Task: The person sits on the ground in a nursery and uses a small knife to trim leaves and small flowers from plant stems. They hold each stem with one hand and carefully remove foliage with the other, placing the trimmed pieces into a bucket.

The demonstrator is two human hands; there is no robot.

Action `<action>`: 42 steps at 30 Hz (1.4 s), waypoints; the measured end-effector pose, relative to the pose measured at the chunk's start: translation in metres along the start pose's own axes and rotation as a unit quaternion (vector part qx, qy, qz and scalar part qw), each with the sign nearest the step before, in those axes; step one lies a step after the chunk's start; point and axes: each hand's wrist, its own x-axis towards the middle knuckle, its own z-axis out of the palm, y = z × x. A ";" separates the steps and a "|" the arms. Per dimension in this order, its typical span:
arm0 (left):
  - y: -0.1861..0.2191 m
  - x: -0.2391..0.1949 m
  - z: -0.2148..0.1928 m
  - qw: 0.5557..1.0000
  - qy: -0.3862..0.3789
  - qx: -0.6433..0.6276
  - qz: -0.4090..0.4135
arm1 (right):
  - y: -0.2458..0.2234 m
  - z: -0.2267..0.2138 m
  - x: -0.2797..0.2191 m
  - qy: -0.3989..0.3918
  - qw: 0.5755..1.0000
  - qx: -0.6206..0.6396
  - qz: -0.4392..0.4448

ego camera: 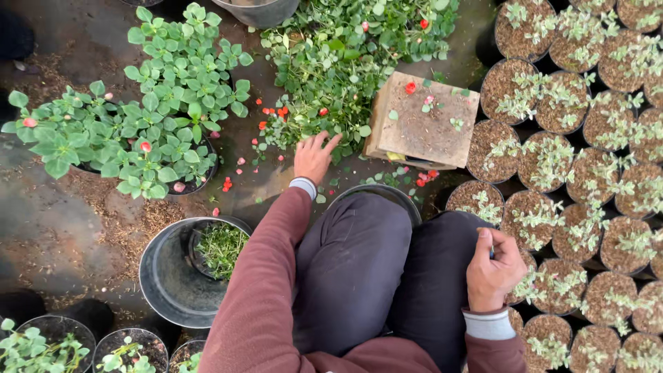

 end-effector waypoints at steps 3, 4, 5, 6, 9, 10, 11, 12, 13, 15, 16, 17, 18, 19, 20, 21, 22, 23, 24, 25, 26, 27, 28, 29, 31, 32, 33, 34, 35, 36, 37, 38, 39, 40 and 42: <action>0.005 -0.004 -0.001 0.994 -0.023 0.064 0.082 | 0.000 -0.010 -0.007 0.005 1.000 -0.014 0.014; 0.002 -0.002 0.002 0.994 -0.044 0.060 0.080 | -0.001 -0.010 -0.007 0.008 0.999 -0.022 0.023; 0.000 -0.001 0.007 0.993 -0.064 0.055 0.082 | -0.002 -0.010 -0.010 0.010 1.000 -0.026 0.009; -0.001 -0.006 0.009 0.995 -0.063 0.039 0.071 | -0.004 -0.011 -0.014 0.012 0.999 -0.031 -0.005; 0.016 0.008 0.011 0.999 -0.041 -0.034 -0.008 | -0.011 -0.013 -0.009 0.045 0.998 -0.033 0.016; 0.022 0.011 0.006 0.996 -0.014 -0.085 -0.022 | -0.016 -0.011 -0.005 0.059 0.997 -0.026 0.036; 0.024 0.006 -0.007 0.986 -0.029 -0.156 -0.056 | -0.020 -0.012 -0.004 0.071 0.997 -0.028 0.030; 0.032 0.007 -0.021 0.972 -0.012 -0.220 -0.084 | -0.025 -0.015 -0.003 0.084 0.996 -0.029 0.024; 0.034 0.006 -0.038 0.934 -0.085 -0.290 -0.189 | -0.032 -0.017 -0.001 0.093 0.995 -0.032 0.018; 0.041 0.030 -0.079 0.896 -0.112 -0.367 -0.225 | -0.047 -0.022 0.009 0.089 0.996 -0.030 0.007; 0.045 0.049 -0.104 0.909 -0.066 -0.379 -0.160 | -0.055 -0.027 0.013 0.085 0.996 -0.031 0.003; 0.056 0.045 -0.129 0.915 -0.028 -0.388 -0.108 | -0.062 -0.035 0.015 0.054 0.998 0.000 -0.016; 0.065 0.056 -0.155 0.939 -0.025 -0.335 -0.078 | -0.068 -0.041 0.028 0.023 0.999 0.031 -0.035; 0.070 0.062 -0.187 0.959 -0.026 -0.275 -0.061 | -0.079 -0.041 0.034 -0.021 0.997 0.064 -0.050; 0.086 0.062 -0.215 0.938 -0.035 -0.339 -0.059 | -0.091 -0.044 0.040 -0.043 0.996 0.058 -0.051; 0.102 0.076 -0.248 0.915 -0.033 -0.399 -0.047 | -0.108 -0.045 0.055 -0.059 0.995 0.060 -0.062; 0.122 0.083 -0.279 0.913 -0.010 -0.409 -0.010 | -0.127 -0.047 0.067 -0.099 0.991 0.073 -0.059; 0.146 0.080 -0.307 0.906 0.006 -0.422 0.026 | -0.146 -0.054 0.071 -0.140 0.986 0.079 -0.052; 0.164 0.077 -0.335 0.905 -0.003 -0.425 0.017 | -0.166 -0.058 0.075 -0.178 0.967 0.130 -0.127; 0.187 0.075 -0.357 0.901 -0.016 -0.433 0.012 | -0.184 -0.066 0.079 -0.211 0.941 0.175 -0.196; 0.206 0.072 -0.377 0.894 -0.026 -0.446 0.020 | -0.200 -0.074 0.079 -0.223 0.945 0.132 -0.198; 0.223 0.066 -0.393 0.885 -0.034 -0.464 0.028 | -0.215 -0.082 0.077 -0.235 0.947 0.082 -0.201; 0.238 0.059 -0.404 0.874 -0.042 -0.482 0.036 | -0.229 -0.087 0.076 -0.215 0.938 0.088 -0.257; 0.251 0.056 -0.413 0.878 -0.040 -0.475 0.037 | -0.240 -0.093 0.081 -0.193 0.924 0.092 -0.317; 0.269 0.046 -0.423 0.888 -0.032 -0.457 0.036 | -0.255 -0.101 0.085 -0.207 0.922 0.115 -0.306; 0.274 0.042 -0.426 0.884 -0.033 -0.464 0.037 | -0.258 -0.103 0.084 -0.242 0.933 0.131 -0.233; 0.276 0.039 -0.427 0.881 -0.035 -0.471 0.035 | -0.258 -0.103 0.084 -0.278 0.936 0.147 -0.157; 0.277 0.036 -0.426 0.877 -0.037 -0.478 0.033 | -0.256 -0.101 0.083 -0.272 0.940 0.153 -0.139; 0.276 0.034 -0.426 0.870 -0.043 -0.492 -0.004 | -0.252 -0.100 0.081 -0.264 0.943 0.159 -0.122; 0.273 0.030 -0.426 0.860 -0.048 -0.506 -0.041 | -0.249 -0.098 0.081 -0.256 0.947 0.164 -0.105; 0.270 0.023 -0.424 0.849 -0.055 -0.518 -0.083 | -0.244 -0.095 0.081 -0.260 0.939 0.191 -0.115; 0.267 0.015 -0.421 0.848 -0.045 -0.520 -0.089 | -0.240 -0.093 0.081 -0.264 0.931 0.218 -0.125; 0.265 0.007 -0.416 0.847 -0.036 -0.521 -0.093 | -0.237 -0.090 0.081 -0.266 0.922 0.246 -0.135; 0.264 -0.004 -0.410 0.847 -0.027 -0.522 -0.097 | -0.235 -0.087 0.079 -0.269 0.915 0.264 -0.144; 0.266 -0.023 -0.397 0.831 -0.052 -0.534 -0.148 | -0.236 -0.082 0.079 -0.268 0.900 0.298 -0.171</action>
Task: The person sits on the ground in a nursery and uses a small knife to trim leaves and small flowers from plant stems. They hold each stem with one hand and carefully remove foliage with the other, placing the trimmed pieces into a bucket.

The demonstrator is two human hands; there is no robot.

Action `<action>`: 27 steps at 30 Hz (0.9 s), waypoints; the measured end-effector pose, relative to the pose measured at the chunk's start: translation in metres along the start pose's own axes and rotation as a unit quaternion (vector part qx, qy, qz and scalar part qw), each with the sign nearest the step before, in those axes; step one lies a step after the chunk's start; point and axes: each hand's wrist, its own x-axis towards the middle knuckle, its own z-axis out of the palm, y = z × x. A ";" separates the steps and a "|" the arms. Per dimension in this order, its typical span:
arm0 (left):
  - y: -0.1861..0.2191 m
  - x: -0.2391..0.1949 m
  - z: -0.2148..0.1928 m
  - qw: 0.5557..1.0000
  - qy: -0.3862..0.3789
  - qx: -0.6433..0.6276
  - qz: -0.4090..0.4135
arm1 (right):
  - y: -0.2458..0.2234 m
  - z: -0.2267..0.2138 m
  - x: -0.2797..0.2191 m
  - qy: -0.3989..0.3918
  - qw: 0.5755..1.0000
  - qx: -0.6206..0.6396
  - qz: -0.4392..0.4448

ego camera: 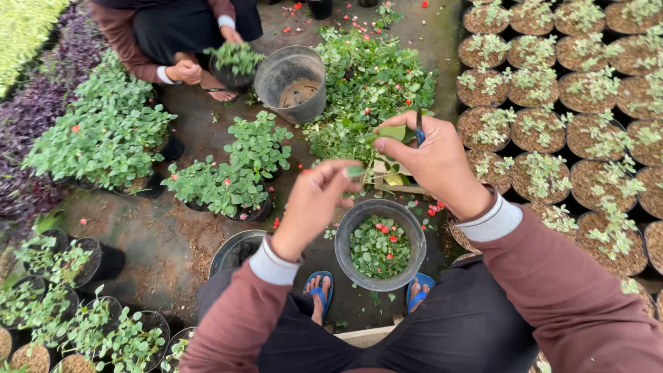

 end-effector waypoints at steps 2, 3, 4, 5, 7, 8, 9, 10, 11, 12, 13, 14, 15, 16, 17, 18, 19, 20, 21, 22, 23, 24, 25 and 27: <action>-0.018 -0.013 0.006 0.999 0.000 -0.023 -0.023 | 0.002 0.002 -0.002 -0.012 1.000 -0.018 0.022; -0.025 -0.019 0.008 0.999 -0.001 -0.039 -0.020 | 0.002 0.004 -0.005 -0.018 0.999 -0.027 0.035; -0.031 -0.025 0.008 0.998 -0.001 -0.054 -0.017 | 0.003 0.009 -0.007 -0.027 0.999 -0.021 0.035; -0.035 -0.028 0.009 0.998 0.004 -0.056 -0.017 | 0.004 0.013 -0.009 -0.034 0.999 -0.016 0.033; -0.035 -0.030 0.008 0.998 0.009 -0.057 -0.013 | 0.004 0.019 -0.011 -0.042 0.999 -0.029 0.006; -0.033 -0.031 0.008 0.999 0.011 -0.046 -0.026 | 0.003 0.022 -0.012 -0.043 0.998 -0.048 -0.018; -0.028 -0.029 0.008 0.999 0.009 -0.034 -0.034 | 0.002 0.023 -0.011 -0.040 0.996 -0.070 -0.046; -0.024 -0.029 0.007 0.999 0.008 -0.022 -0.042 | 0.001 0.024 -0.009 -0.038 0.996 -0.075 -0.018; -0.022 -0.031 0.006 0.999 0.010 0.034 -0.015 | 0.001 0.027 -0.010 -0.040 0.996 -0.081 0.014; -0.020 -0.035 0.004 0.996 0.014 0.089 0.012 | 0.002 0.030 -0.012 -0.041 0.994 -0.088 0.047; -0.019 -0.035 0.003 0.988 0.018 0.144 0.042 | 0.003 0.032 -0.012 -0.037 0.994 -0.103 0.001; -0.019 -0.036 0.003 0.988 0.010 0.144 0.046 | 0.004 0.032 -0.013 -0.034 0.991 -0.120 -0.046; -0.019 -0.037 0.002 0.988 0.003 0.143 0.051 | 0.004 0.033 -0.014 -0.032 0.986 -0.137 -0.093; -0.020 -0.038 0.000 0.988 -0.003 0.142 0.056 | 0.004 0.035 -0.013 -0.025 0.982 -0.157 -0.101; -0.022 -0.037 -0.002 0.988 0.006 0.136 0.074 | 0.005 0.036 -0.015 -0.018 0.979 -0.174 -0.105; -0.023 -0.034 -0.003 0.987 0.016 0.130 0.091 | 0.007 0.038 -0.016 -0.011 0.975 -0.192 -0.109; -0.024 -0.029 -0.006 0.986 0.026 0.122 0.109 | 0.006 0.042 -0.015 -0.010 0.981 -0.180 -0.069; -0.024 -0.023 -0.009 0.986 0.039 0.147 0.074 | 0.005 0.046 -0.014 -0.009 0.985 -0.169 -0.028; -0.025 -0.021 -0.009 0.983 0.053 0.170 0.033 | 0.003 0.050 -0.014 -0.011 0.988 -0.156 0.017; -0.026 -0.020 -0.010 0.979 0.066 0.193 -0.008 | 0.001 0.053 -0.014 0.000 0.991 -0.126 0.040; -0.027 -0.017 -0.011 0.985 0.059 0.162 0.026 | -0.002 0.054 -0.016 0.009 0.993 -0.095 0.065; -0.029 -0.012 -0.013 0.988 0.053 0.130 0.059 | -0.003 0.054 -0.015 0.019 0.994 -0.064 0.089; -0.029 -0.009 -0.016 0.990 0.038 0.100 0.094 | -0.006 0.053 -0.016 0.034 0.995 -0.042 0.081; -0.034 -0.002 -0.025 0.994 0.028 0.031 0.101 | -0.005 0.041 -0.025 0.073 0.995 -0.004 0.070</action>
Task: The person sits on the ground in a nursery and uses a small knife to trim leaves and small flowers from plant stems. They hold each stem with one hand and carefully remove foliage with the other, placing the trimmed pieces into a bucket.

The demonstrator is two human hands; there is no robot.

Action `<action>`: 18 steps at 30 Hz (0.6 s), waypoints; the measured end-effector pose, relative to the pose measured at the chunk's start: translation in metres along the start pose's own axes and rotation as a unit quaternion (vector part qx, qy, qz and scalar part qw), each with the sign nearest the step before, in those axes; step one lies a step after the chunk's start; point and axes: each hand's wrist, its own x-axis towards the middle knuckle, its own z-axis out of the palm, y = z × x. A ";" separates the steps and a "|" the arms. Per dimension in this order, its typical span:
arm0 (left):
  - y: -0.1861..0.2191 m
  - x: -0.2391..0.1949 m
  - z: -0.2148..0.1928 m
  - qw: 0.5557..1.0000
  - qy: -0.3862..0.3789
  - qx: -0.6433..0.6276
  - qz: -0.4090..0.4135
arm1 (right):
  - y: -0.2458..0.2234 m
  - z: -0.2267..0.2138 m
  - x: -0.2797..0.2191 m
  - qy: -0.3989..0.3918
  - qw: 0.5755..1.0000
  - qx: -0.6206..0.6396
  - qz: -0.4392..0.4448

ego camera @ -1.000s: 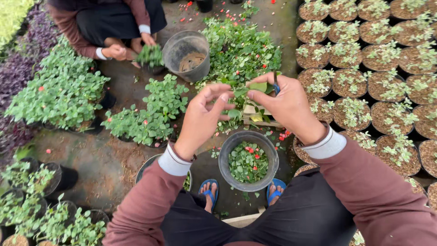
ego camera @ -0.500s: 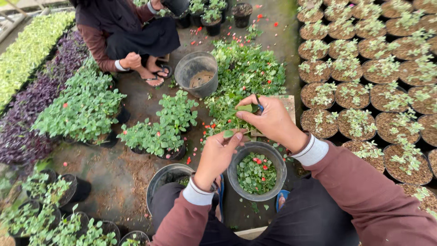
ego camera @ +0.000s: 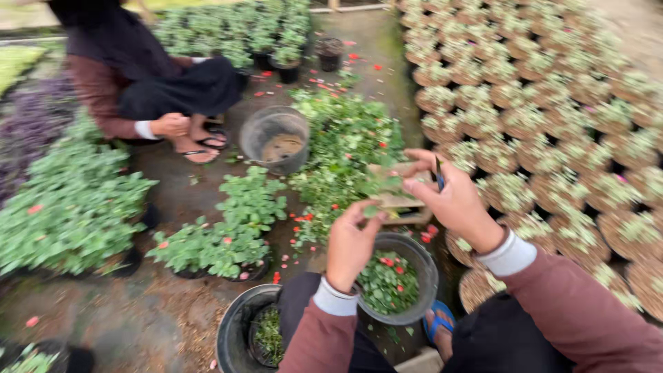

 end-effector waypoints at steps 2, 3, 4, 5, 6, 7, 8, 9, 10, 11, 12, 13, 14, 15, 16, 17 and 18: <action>-0.013 0.004 -0.002 1.000 0.000 -0.024 -0.012 | 0.012 -0.015 -0.004 0.042 0.987 -0.150 -0.041; -0.020 0.006 -0.003 1.000 0.006 -0.010 -0.021 | 0.019 -0.023 -0.005 0.060 0.970 -0.229 -0.060; -0.027 0.007 -0.005 0.999 -0.001 -0.041 -0.024 | 0.027 -0.026 -0.008 0.043 0.975 -0.216 -0.038; -0.033 0.008 -0.004 0.997 -0.009 -0.072 -0.028 | 0.034 -0.028 -0.010 0.026 0.979 -0.202 -0.016; -0.038 0.009 -0.007 0.994 -0.016 -0.102 -0.042 | 0.043 -0.026 -0.013 0.013 0.981 -0.193 0.033; -0.041 0.008 -0.007 0.989 -0.022 -0.132 -0.056 | 0.051 -0.026 -0.018 0.000 0.980 -0.181 0.081; -0.041 0.007 -0.011 0.988 -0.007 -0.127 -0.086 | 0.058 -0.021 -0.022 -0.021 0.983 -0.141 0.113; -0.040 0.004 -0.012 0.986 0.008 -0.122 -0.117 | 0.064 -0.017 -0.029 -0.043 0.984 -0.100 0.143; -0.040 0.001 -0.008 0.982 0.027 -0.112 -0.152 | 0.070 -0.016 -0.036 -0.042 0.985 -0.136 0.099; -0.040 0.001 -0.002 0.984 0.036 -0.109 -0.133 | 0.074 -0.016 -0.041 -0.042 0.983 -0.172 0.056; -0.041 -0.001 -0.004 0.986 0.053 -0.104 -0.115 | 0.078 -0.014 -0.042 -0.051 0.978 -0.204 0.012; -0.043 0.000 -0.005 0.988 0.070 -0.098 -0.097 | 0.080 -0.014 -0.043 -0.039 0.979 -0.201 0.008; -0.046 -0.004 -0.009 0.987 0.072 -0.091 -0.111 | 0.085 -0.009 -0.044 -0.038 0.981 -0.189 0.006; -0.050 -0.004 -0.009 0.986 0.073 -0.085 -0.125 | 0.088 -0.005 -0.044 -0.036 0.983 -0.177 0.005; -0.052 -0.006 -0.011 0.983 0.086 -0.075 -0.144 | 0.089 -0.002 -0.045 -0.024 0.983 -0.178 0.039; -0.054 -0.005 -0.009 0.982 0.091 -0.099 -0.131 | 0.089 -0.002 -0.044 -0.012 0.981 -0.180 0.074; -0.057 -0.006 -0.007 0.980 0.100 -0.122 -0.120 | 0.090 -0.003 -0.045 -0.017 0.986 -0.162 0.012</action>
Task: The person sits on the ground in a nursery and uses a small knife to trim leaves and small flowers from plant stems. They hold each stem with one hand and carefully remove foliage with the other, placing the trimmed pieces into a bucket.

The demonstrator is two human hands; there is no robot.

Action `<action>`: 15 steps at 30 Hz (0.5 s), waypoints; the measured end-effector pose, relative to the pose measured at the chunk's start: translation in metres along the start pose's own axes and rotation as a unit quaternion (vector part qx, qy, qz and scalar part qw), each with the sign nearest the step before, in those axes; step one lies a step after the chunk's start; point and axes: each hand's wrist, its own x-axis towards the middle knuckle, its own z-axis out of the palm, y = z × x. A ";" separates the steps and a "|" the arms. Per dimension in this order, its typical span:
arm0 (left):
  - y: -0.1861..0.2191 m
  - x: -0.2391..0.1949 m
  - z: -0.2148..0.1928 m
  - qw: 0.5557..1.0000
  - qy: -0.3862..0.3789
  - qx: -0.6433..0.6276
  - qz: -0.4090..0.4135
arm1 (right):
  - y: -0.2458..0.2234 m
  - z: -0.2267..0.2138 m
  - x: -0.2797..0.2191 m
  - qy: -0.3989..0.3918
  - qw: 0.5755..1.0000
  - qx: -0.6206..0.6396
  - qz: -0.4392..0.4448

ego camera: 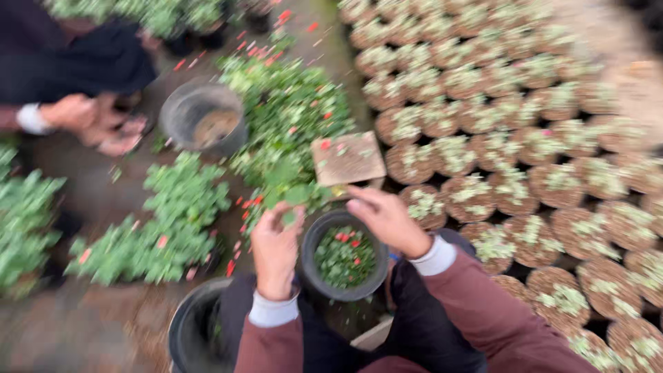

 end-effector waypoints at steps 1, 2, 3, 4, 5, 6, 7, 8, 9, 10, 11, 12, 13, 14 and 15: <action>-0.004 0.001 0.000 1.000 0.002 0.007 0.024 | 0.002 -0.002 0.000 0.006 0.998 0.021 -0.061; -0.006 0.002 0.003 0.999 -0.002 0.015 0.043 | 0.002 -0.006 -0.001 0.002 0.999 0.043 -0.026; -0.006 0.002 0.005 0.999 0.002 -0.007 0.036 | 0.000 -0.008 -0.002 -0.005 0.998 0.063 0.009; -0.007 0.005 0.009 0.999 0.000 -0.036 0.035 | -0.002 -0.010 0.000 -0.014 0.996 0.091 0.013; -0.007 0.002 0.012 0.999 -0.001 -0.042 0.024 | -0.005 -0.012 0.001 -0.023 0.993 0.118 0.017; -0.005 0.005 0.016 0.998 -0.011 -0.050 0.020 | -0.008 -0.014 0.005 -0.024 0.989 0.142 0.016; -0.002 0.006 0.018 0.998 -0.020 -0.059 0.016 | -0.012 -0.017 0.009 -0.042 0.988 0.144 0.018; -0.001 0.007 0.021 0.998 -0.027 -0.060 0.013 | -0.015 -0.020 0.010 -0.057 0.987 0.146 0.023; -0.001 0.007 0.023 0.998 -0.033 -0.061 0.010 | -0.017 -0.021 0.013 -0.073 0.986 0.147 0.028; -0.002 0.009 0.025 0.997 -0.043 -0.062 0.007 | -0.017 -0.023 0.015 -0.081 0.989 0.123 0.024; -0.003 0.012 0.028 0.998 -0.036 -0.057 0.012 | -0.017 -0.024 0.017 -0.090 0.991 0.099 0.021; -0.005 0.012 0.029 0.998 -0.028 -0.052 0.014 | -0.016 -0.025 0.017 -0.099 0.992 0.075 0.021; -0.007 0.013 0.031 0.999 -0.021 -0.047 0.016 | -0.014 -0.025 0.019 -0.105 0.992 0.072 0.020; -0.010 0.013 0.031 0.997 -0.032 -0.071 0.018 | -0.011 -0.026 0.020 -0.111 0.991 0.070 0.022; -0.013 0.015 0.031 0.994 -0.043 -0.096 0.020 | -0.009 -0.026 0.021 -0.117 0.990 0.068 0.025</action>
